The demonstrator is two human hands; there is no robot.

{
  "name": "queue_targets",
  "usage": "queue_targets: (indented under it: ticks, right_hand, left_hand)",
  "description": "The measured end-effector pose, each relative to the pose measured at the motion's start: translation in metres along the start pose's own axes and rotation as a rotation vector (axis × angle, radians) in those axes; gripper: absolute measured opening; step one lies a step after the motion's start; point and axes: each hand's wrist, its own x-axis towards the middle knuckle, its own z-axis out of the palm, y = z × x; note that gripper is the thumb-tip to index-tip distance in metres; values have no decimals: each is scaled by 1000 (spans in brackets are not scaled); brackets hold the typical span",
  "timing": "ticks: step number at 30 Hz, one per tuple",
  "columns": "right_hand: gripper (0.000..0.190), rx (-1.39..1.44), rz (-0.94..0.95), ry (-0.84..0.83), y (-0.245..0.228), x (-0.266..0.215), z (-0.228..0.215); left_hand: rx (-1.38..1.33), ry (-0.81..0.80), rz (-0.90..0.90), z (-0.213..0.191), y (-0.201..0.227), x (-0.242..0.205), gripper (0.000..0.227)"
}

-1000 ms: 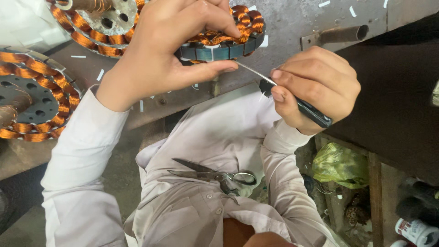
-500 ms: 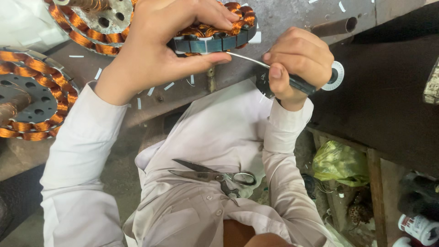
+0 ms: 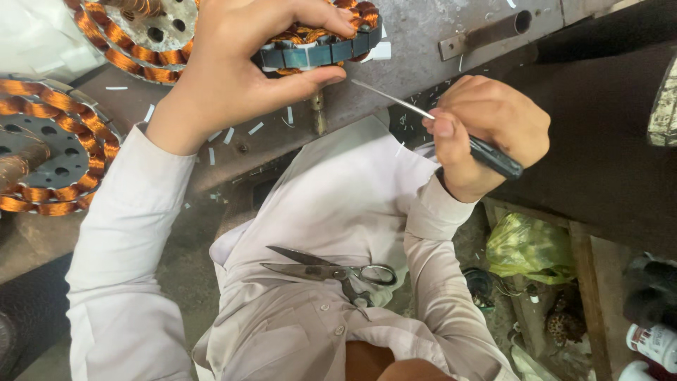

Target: The person inserts small white insulating pieces into the slots of a copper-wound motor stator. They use a screwdriver to press the pieces into place and scissors to trim excess material. The person works on multiple stators, placing finished ones aside.

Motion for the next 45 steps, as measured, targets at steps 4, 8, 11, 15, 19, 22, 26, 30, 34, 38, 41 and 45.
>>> queue_targets:
  ticks: [4, 8, 11, 15, 19, 22, 26, 30, 34, 38, 41, 45]
  right_hand:
    - [12, -35, -115, -47, 2, 3, 6]
    - [10, -50, -134, -28, 2, 5, 12]
    - [10, -104, -139, -28, 2, 6, 13]
    - [9, -161, -226, -45, 3, 10, 14]
    - [11, -270, -300, -112, -2, 11, 12]
    - [11, -288, -334, -119, -4, 13, 13]
    - [12, -252, -242, -91, -6, 14, 15]
    - [11, -236, -160, -72, -9, 9, 16]
    - [11, -156, -73, -29, -13, 4, 8]
    - [14, -168, 78, -4, -14, 2, -2]
    - [16, -263, 115, -28, -12, 2, -1]
    - [16, -214, 189, -6, -11, -2, 7]
  left_hand:
    - [3, 2, 21, 0, -2, 0, 32]
    - [-11, 6, 14, 0, -2, 0, 32]
    - [-31, 1, 10, 0, -4, 1, 31]
    - [-2, -4, 30, -1, -4, 1, 30]
    - [-7, -3, 35, 0, -5, 1, 31]
    - [-12, -4, 19, 0, -4, 0, 30]
    - [-6, -9, 10, 0, -2, 1, 30]
    - [4, -3, 22, -1, -1, 3, 30]
    - [36, -14, 14, -2, 1, 6, 29]
    - [5, -21, 10, -3, 1, 6, 30]
    - [-3, -17, 9, -2, 1, 4, 30]
    - [29, -4, 36, 0, 0, 2, 31]
